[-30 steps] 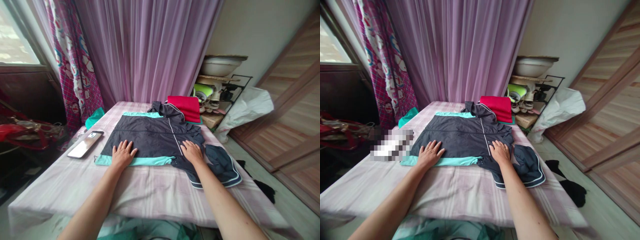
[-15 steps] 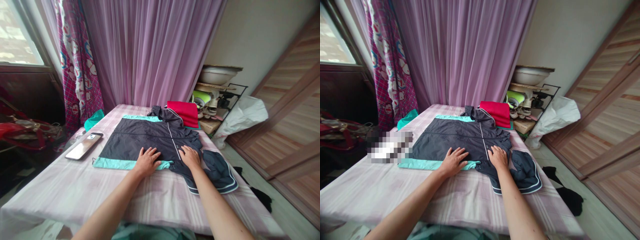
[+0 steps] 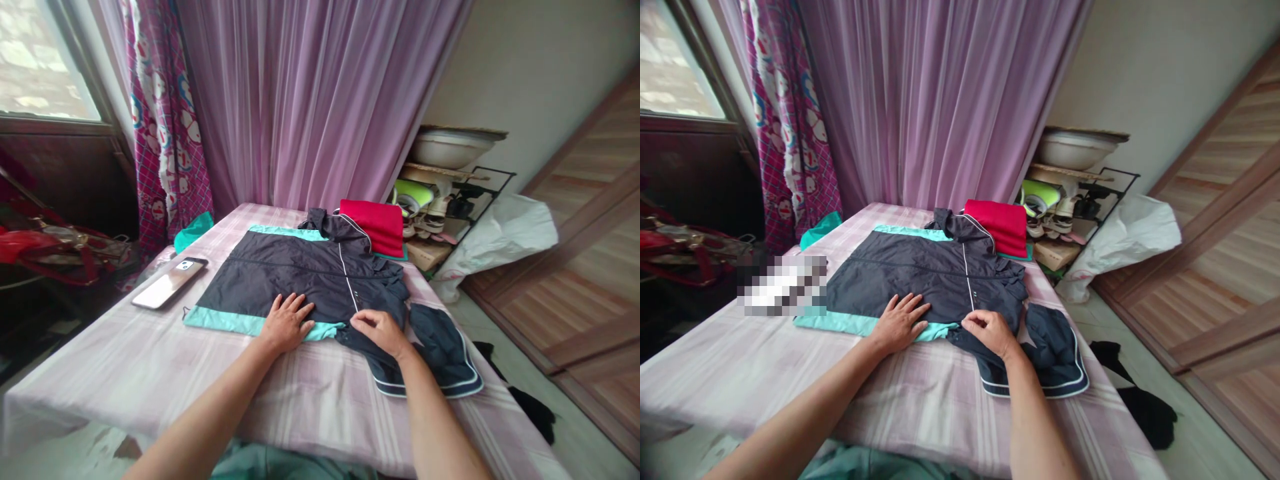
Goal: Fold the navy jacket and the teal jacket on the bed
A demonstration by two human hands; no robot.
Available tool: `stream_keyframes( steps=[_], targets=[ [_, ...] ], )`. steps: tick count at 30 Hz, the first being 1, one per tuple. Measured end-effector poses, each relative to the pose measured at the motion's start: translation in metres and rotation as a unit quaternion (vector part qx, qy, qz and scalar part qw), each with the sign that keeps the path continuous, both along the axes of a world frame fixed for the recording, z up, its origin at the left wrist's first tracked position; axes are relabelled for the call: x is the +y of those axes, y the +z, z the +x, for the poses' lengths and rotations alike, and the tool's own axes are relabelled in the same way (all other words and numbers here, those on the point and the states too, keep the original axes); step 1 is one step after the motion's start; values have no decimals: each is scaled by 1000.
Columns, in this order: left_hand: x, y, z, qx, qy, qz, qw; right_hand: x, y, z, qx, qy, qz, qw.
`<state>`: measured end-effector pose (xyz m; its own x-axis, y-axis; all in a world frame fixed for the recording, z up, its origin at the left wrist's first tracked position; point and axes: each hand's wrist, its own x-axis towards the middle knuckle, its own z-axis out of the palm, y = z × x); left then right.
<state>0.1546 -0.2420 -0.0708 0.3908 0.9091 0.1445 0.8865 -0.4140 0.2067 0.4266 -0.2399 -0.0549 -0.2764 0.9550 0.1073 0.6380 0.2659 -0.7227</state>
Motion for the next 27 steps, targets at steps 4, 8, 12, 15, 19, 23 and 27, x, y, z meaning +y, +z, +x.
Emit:
stream_keyframes(
  steps=[4,8,12,15,19,23,27],
  targets=[
    [-2,1,1,-1,6,-3,1000,-10,8,-9,10,86,-121,989],
    [-3,6,3,5,15,-13,1000,-12,15,-9,-14,146,-180,973],
    [-4,18,10,12,37,-40,998,-14,21,-6,-48,154,-219,962],
    [-7,25,22,23,63,-60,996,-17,23,-7,-74,152,-241,956],
    [-13,25,40,28,75,-58,995,-22,28,-7,-58,153,-268,949],
    [-19,20,46,34,75,-61,995,-23,36,-4,-64,159,-314,934],
    [-21,18,45,35,79,-61,994,-28,42,-4,-90,145,-345,923]
  ],
)
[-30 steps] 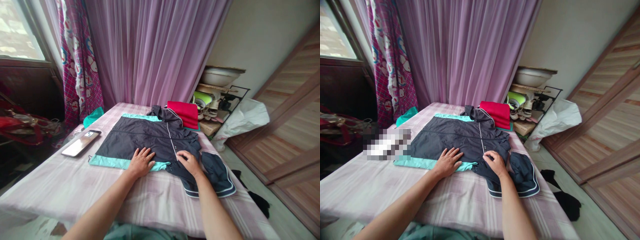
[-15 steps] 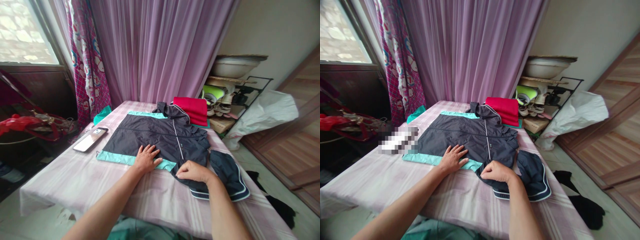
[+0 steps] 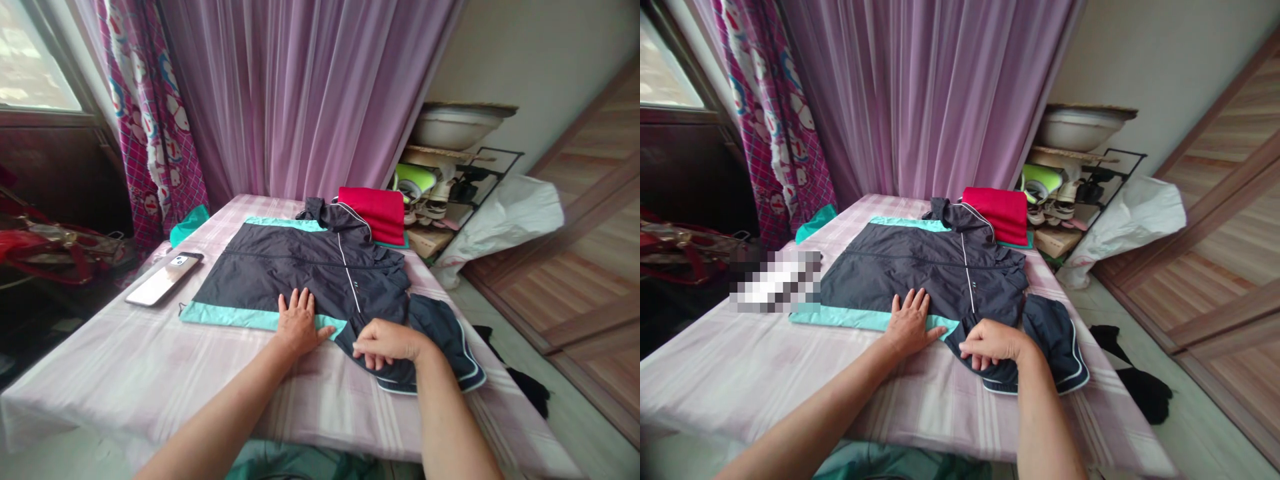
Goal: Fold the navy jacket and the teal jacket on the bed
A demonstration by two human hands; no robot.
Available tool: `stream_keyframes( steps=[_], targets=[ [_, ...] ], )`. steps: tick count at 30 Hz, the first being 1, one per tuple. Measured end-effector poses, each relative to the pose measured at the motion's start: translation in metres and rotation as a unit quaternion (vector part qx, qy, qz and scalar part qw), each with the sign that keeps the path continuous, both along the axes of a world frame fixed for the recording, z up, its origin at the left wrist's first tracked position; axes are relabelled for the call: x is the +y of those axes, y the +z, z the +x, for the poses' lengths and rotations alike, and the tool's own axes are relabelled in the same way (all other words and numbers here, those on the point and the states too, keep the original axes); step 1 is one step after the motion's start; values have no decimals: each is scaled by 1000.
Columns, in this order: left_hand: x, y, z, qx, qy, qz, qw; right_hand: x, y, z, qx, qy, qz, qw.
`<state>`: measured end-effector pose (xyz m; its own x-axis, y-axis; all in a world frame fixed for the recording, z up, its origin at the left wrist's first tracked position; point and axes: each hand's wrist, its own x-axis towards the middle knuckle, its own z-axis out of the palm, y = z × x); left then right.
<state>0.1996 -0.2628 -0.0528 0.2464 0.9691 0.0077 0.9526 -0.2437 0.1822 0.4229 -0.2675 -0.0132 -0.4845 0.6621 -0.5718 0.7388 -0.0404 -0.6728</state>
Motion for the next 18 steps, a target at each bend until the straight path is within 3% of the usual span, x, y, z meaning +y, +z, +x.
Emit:
stream_keyframes(
  steps=[6,9,12,15,18],
  targets=[
    [-1,-1,0,0,-3,10,1000,10,12,2,-33,-73,2,997],
    [-1,-1,0,0,-3,15,1000,45,24,-11,-51,-111,128,984],
    [-2,-2,-1,-2,-6,15,1000,88,28,-33,-98,-154,326,928],
    [-2,-4,-2,-9,-7,19,1000,116,16,-49,-132,-189,416,880],
    [-1,-8,-2,-15,-7,25,1000,115,-8,-52,-142,-191,455,858]
  ],
)
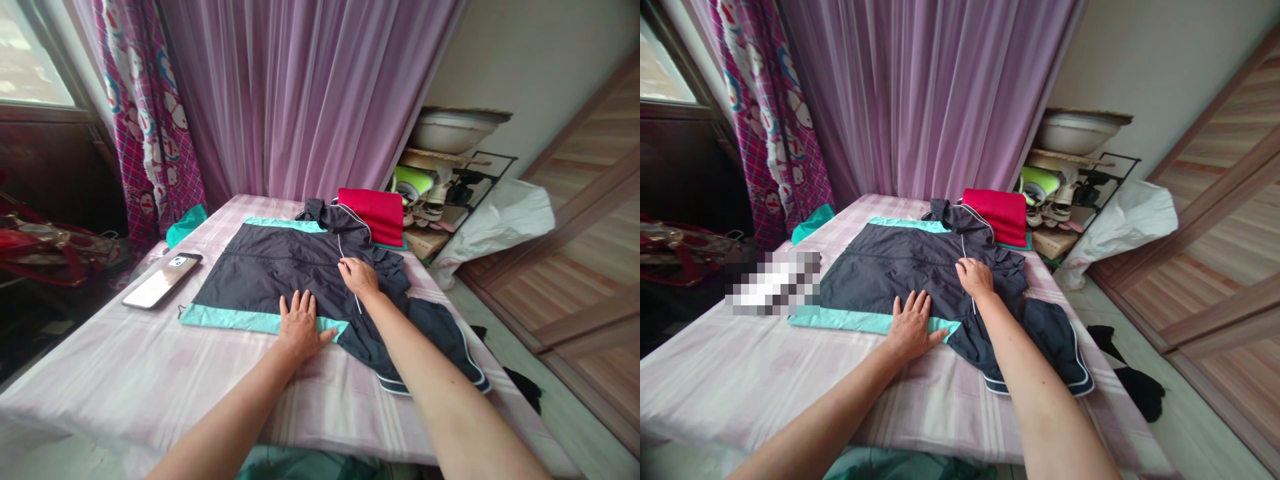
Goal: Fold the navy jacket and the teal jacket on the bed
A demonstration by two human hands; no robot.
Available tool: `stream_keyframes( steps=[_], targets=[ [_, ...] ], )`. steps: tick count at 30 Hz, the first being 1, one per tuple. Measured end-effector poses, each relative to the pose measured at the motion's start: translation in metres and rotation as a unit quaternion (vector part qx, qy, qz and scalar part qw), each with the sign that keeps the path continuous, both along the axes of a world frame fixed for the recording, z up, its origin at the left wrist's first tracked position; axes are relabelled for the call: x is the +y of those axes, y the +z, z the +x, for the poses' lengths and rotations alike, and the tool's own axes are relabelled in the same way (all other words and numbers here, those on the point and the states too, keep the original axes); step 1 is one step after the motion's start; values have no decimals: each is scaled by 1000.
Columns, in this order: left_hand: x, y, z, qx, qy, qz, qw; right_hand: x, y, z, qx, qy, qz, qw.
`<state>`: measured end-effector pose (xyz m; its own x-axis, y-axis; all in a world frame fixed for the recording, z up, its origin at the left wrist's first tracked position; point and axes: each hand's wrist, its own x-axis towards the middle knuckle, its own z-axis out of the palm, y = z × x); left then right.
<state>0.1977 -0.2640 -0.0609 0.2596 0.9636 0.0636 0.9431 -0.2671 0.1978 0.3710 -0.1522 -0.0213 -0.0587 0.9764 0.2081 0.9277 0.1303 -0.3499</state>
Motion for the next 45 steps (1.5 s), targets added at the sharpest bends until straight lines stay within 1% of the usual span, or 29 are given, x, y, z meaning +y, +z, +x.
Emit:
stream_keyframes(
  steps=[3,5,8,12,16,18,20,23,25,27,29,31,32,34,36,37,38,40,42,45],
  targets=[
    [1,-3,1,5,0,6,1000,-20,-29,3,-37,32,21,999],
    [2,-4,1,12,0,7,1000,-37,-44,4,-67,43,26,996],
    [3,-3,0,17,1,4,1000,-59,-55,5,-97,27,7,995],
    [1,0,-2,11,-5,5,1000,-75,-52,5,-127,5,-50,991],
    [2,3,-6,1,-14,2,1000,-77,-46,4,-136,-29,-89,986],
    [4,3,-13,0,-24,-4,1000,-76,-44,3,-136,-36,-95,985],
    [8,2,-28,8,-24,-8,1000,-76,-43,3,-136,-38,-95,985],
    [13,2,-62,36,24,-8,999,-76,-43,3,-138,-38,-90,986],
    [14,8,-85,59,67,-9,996,-77,-44,4,-140,-39,-85,986],
    [14,19,-101,74,103,-18,992,-76,-44,5,-140,-37,-78,986],
    [15,33,-106,89,128,-36,987,-76,-46,6,-139,-35,-71,987],
    [18,46,-97,105,129,-49,985,-75,-48,7,-138,-34,-62,988],
    [21,49,-88,108,115,-46,986,-75,-49,7,-139,-34,-57,988],
    [28,48,-66,91,64,-8,994,-74,-51,8,-139,-34,-50,988],
    [37,38,-42,56,9,38,998,-73,-53,9,-137,-32,-47,989],
    [42,30,-31,42,-12,47,998,-73,-53,10,-135,-31,-47,989],
    [47,23,-22,32,-28,46,998,-73,-53,10,-134,-30,-47,989],
    [56,9,-10,24,-41,25,999,-73,-52,11,-131,-27,-48,990],
    [63,0,-8,26,-35,6,999,-73,-51,11,-128,-24,-49,990],
    [70,-3,-21,37,-17,4,999,-73,-50,12,-123,-20,-52,991]
  ],
)
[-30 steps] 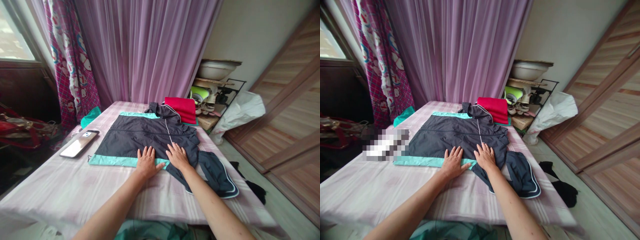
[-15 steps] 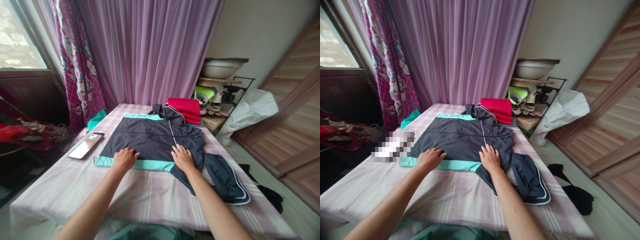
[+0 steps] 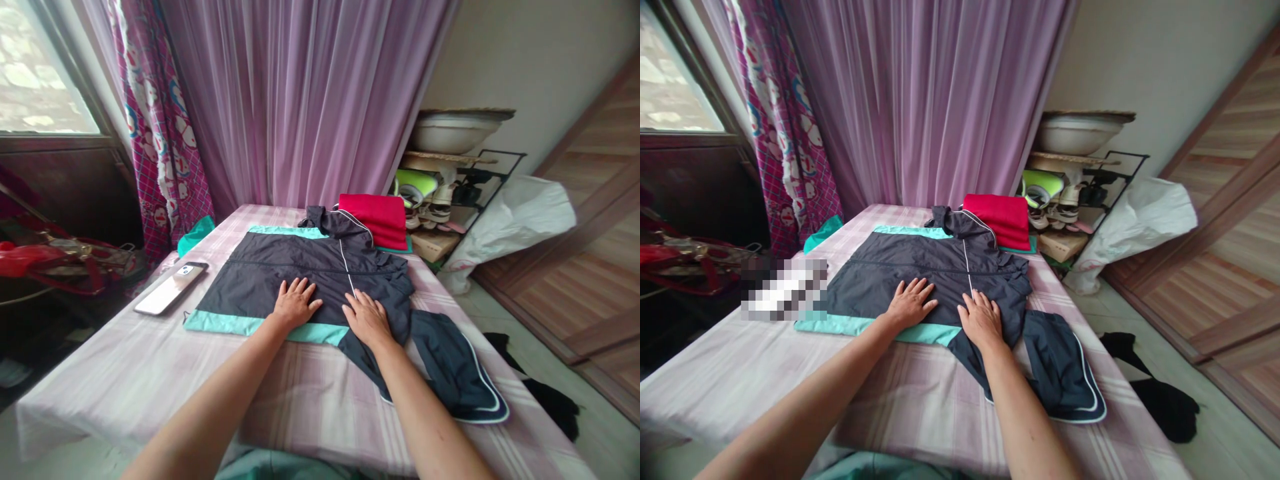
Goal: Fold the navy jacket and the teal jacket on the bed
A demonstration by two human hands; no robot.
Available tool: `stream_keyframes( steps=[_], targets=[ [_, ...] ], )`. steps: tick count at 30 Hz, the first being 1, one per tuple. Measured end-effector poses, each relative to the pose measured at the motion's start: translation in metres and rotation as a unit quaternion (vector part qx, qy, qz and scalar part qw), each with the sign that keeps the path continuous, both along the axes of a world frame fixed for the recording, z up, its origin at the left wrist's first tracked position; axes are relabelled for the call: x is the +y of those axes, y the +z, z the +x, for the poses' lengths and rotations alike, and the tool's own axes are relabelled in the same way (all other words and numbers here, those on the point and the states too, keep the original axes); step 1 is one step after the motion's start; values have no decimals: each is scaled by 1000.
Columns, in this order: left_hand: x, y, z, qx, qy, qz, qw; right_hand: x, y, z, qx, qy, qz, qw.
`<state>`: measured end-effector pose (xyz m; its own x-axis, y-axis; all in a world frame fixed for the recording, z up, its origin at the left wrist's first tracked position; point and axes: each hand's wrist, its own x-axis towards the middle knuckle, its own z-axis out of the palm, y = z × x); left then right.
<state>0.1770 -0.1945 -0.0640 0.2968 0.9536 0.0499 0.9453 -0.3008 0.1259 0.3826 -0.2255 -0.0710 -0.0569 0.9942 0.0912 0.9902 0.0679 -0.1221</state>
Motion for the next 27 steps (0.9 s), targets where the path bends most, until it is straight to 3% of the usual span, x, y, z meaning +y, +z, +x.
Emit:
stream_keyframes(
  steps=[10,15,20,27],
  targets=[
    [0,4,-99,21,112,13,993,0,-1,1,9,2,7,1000],
    [-6,4,-137,19,165,-2,986,0,0,1,8,-1,6,1000],
    [-9,6,-153,17,192,5,981,1,1,5,13,-9,3,1000],
    [-17,7,-149,12,259,44,965,6,-2,20,3,-116,-4,993]
  ],
)
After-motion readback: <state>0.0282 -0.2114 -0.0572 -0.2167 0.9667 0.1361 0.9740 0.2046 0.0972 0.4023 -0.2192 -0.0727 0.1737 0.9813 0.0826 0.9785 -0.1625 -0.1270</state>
